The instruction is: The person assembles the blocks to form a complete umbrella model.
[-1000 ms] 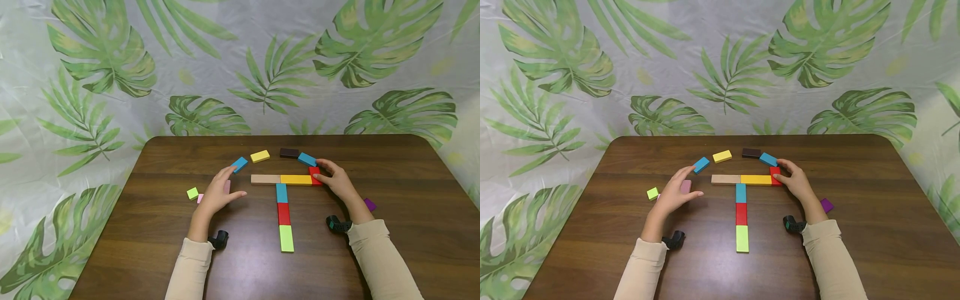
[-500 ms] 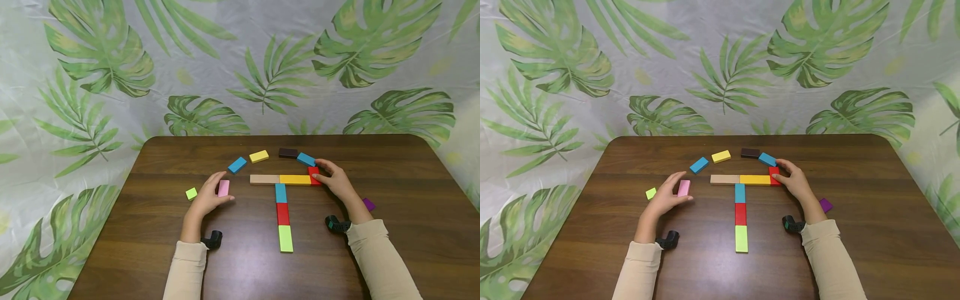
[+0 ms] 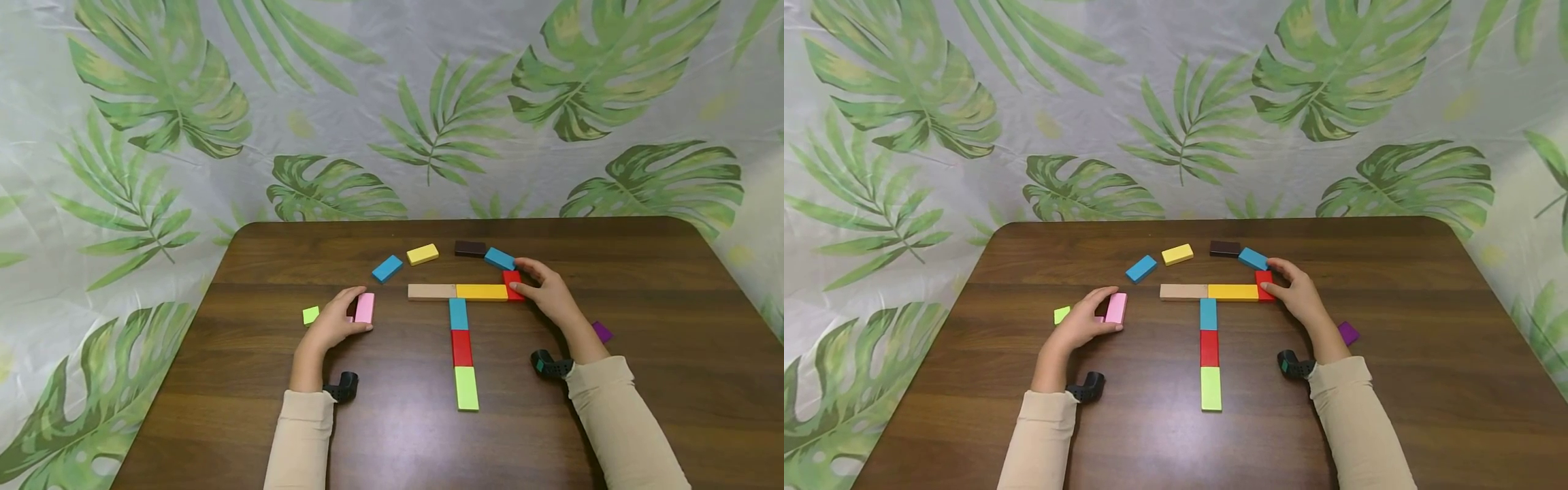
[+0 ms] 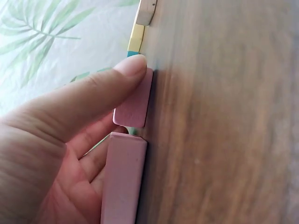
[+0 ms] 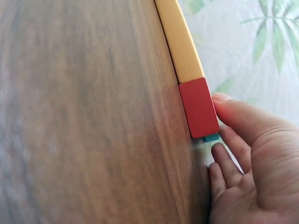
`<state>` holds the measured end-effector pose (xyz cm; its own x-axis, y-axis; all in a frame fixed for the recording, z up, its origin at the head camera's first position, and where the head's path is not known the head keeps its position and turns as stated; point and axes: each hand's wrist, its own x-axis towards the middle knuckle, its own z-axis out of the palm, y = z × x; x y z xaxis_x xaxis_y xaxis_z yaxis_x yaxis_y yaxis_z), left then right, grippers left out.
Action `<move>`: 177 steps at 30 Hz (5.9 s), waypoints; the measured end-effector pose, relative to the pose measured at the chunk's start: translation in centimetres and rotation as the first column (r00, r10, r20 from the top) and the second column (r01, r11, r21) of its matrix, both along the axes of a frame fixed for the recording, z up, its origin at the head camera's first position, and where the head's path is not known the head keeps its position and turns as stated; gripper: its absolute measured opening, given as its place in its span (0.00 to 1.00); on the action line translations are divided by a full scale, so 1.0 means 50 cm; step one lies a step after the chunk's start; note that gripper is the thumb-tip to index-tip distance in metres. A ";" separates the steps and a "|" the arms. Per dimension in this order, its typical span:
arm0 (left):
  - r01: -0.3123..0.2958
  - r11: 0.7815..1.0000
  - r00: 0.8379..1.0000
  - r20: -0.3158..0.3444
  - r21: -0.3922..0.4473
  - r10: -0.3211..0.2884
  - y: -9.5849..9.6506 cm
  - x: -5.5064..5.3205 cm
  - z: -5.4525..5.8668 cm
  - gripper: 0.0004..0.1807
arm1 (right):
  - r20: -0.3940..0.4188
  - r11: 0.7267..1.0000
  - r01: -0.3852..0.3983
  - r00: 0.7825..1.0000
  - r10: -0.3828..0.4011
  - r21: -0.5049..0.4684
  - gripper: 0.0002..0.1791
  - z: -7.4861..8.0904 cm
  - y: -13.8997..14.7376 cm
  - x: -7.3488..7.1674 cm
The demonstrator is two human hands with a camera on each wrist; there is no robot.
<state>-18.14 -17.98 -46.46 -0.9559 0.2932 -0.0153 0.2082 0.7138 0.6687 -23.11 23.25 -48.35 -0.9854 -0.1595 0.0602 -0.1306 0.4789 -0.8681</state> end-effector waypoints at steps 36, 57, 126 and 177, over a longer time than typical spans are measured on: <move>0.083 0.996 0.983 -0.163 -0.030 -0.087 0.074 -0.031 -0.012 0.37 | 0.019 1.000 -0.007 1.000 0.007 -0.020 0.30 0.010 -0.002 0.005; 0.021 0.998 0.993 -0.116 -0.057 -0.027 0.095 -0.065 -0.025 0.38 | 0.024 1.000 0.008 1.000 -0.008 -0.008 0.31 -0.001 0.003 0.001; -0.019 0.999 0.984 -0.178 0.029 0.024 0.131 -0.086 -0.035 0.37 | 0.012 1.000 0.006 1.000 -0.006 0.008 0.31 0.000 0.003 0.000; -0.173 0.980 0.977 -0.143 -0.099 0.158 0.216 -0.189 -0.007 0.24 | -0.016 0.999 -0.014 1.000 0.013 -0.037 0.30 -0.006 0.003 -0.004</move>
<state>-27.61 -7.16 -46.83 -0.9866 0.1343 0.0929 0.1633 0.8134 0.5583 -23.34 23.41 -48.67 -0.9820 -0.1703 0.0821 -0.1509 0.4445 -0.8830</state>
